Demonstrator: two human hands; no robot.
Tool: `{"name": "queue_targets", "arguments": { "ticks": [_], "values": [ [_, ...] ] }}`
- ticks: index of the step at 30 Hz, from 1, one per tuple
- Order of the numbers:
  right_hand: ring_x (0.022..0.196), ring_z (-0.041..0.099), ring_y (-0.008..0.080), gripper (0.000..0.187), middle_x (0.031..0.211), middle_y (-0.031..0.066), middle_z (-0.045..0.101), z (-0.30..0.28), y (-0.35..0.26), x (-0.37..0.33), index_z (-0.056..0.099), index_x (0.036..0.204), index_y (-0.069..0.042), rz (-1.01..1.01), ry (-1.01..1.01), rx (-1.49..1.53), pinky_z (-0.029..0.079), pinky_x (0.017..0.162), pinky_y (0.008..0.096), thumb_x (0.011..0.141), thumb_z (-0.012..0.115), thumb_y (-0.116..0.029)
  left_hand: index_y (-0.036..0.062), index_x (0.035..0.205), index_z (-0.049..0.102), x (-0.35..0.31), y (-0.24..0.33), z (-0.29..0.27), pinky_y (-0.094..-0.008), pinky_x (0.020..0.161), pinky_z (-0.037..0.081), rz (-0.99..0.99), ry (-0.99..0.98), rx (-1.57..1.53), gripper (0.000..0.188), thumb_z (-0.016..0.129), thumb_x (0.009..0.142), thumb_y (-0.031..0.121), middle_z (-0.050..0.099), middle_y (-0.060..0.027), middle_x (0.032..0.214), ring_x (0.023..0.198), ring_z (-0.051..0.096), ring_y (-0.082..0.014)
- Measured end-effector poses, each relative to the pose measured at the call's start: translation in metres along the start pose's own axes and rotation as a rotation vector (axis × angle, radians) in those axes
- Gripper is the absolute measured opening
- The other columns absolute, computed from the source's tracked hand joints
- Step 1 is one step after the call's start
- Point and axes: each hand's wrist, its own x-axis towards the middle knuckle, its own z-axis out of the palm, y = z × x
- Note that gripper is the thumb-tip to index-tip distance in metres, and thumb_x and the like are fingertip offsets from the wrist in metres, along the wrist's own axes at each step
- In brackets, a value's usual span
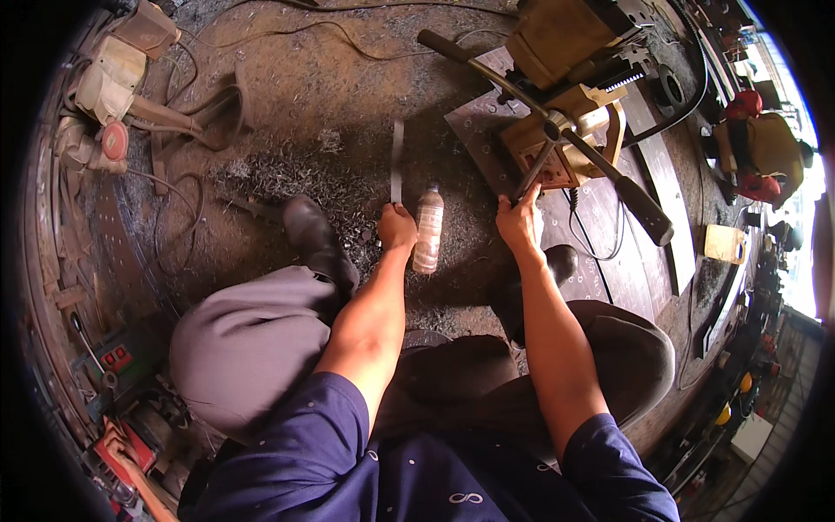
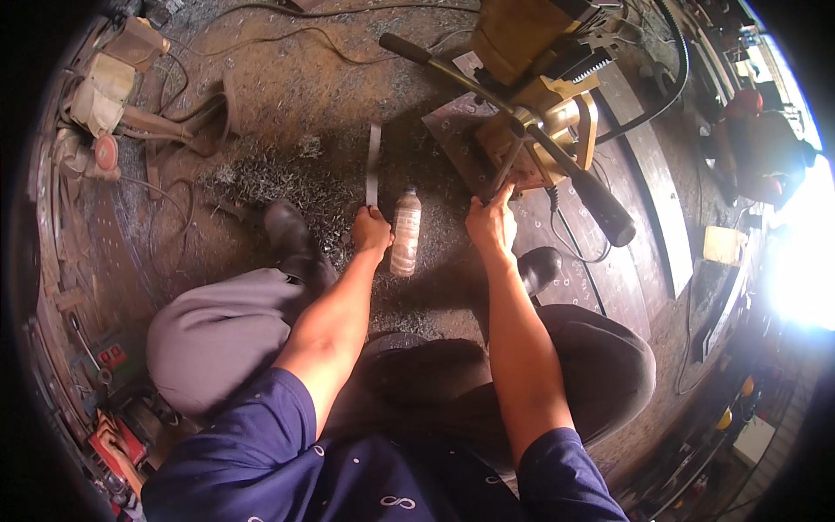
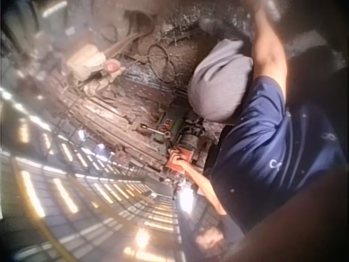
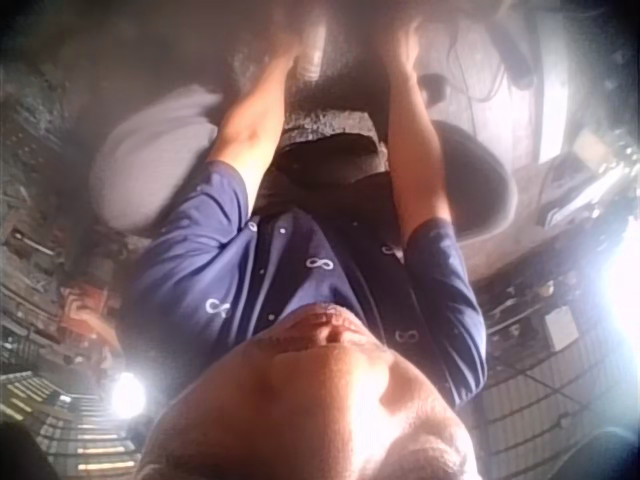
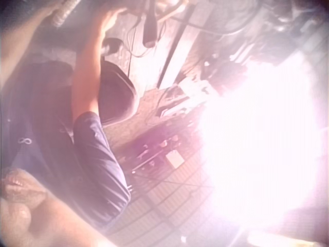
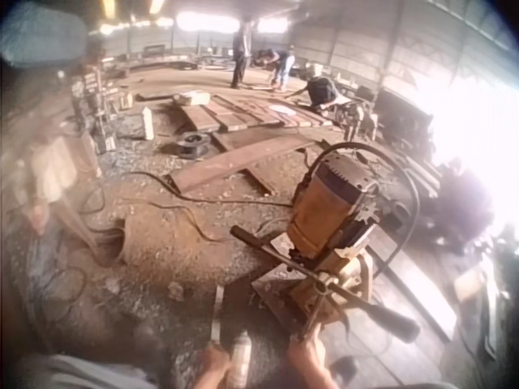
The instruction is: The person sits on the workshop floor and uses a handheld hole saw machine to drill holes into metal plates. They repeatedly position the plates, operate the machine, and remove the cut pieces.
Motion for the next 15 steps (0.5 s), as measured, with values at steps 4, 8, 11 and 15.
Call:
{"name": "queue_targets", "arguments": {
  "ticks": [4,8,11,15],
  "values": [
    [0.108,0.066,0.0542,0.1,0.115,0.0385,0.067,0.0,-0.007,0.004,0.002,0.164,-0.001,-0.013,-0.023,0.003,0.051,0.097,0.0548,0.095,0.066,-0.036,-0.0006,0.095,0.057,0.003,-0.001,-0.003,-0.0408,0.045,0.053,0.111,0.076,0.087,0.032,0.046,0.109,0.026,0.065,-0.0166,0.066,0.048,0.066,-0.026],
    [0.101,0.07,0.0509,0.103,0.105,0.0363,0.07,0.004,-0.005,0.014,-0.003,0.164,-0.001,-0.036,0.008,-0.064,0.055,0.091,0.0531,0.096,0.066,-0.037,0.0009,0.1,0.063,0.003,0.024,-0.004,-0.0617,0.077,0.053,0.192,0.033,0.185,0.032,0.049,0.105,0.029,0.071,-0.0297,0.087,0.087,0.068,-0.0532],
    [0.102,0.07,0.051,0.1,0.105,0.0369,0.07,0.005,-0.004,0.017,0.0,0.164,0.0,-0.021,-0.006,-0.063,0.055,0.092,0.053,0.096,0.065,-0.037,0.0038,0.099,0.063,-0.004,0.037,-0.014,-0.0629,0.078,0.052,0.44,0.014,0.263,0.03,0.05,0.105,0.03,0.071,-0.0291,0.089,0.087,0.068,-0.0535],
    [0.107,0.067,0.0526,0.09,0.113,0.0366,0.068,0.008,-0.002,0.02,0.013,0.161,-0.001,0.021,-0.043,-0.021,0.052,0.097,0.0546,0.096,0.065,-0.037,0.0072,0.102,0.061,-0.007,0.036,-0.039,-0.0628,0.079,0.053,0.43,-0.185,0.453,0.03,0.047,0.106,0.034,0.072,-0.0281,0.089,0.088,0.068,-0.0522]
  ]
}}
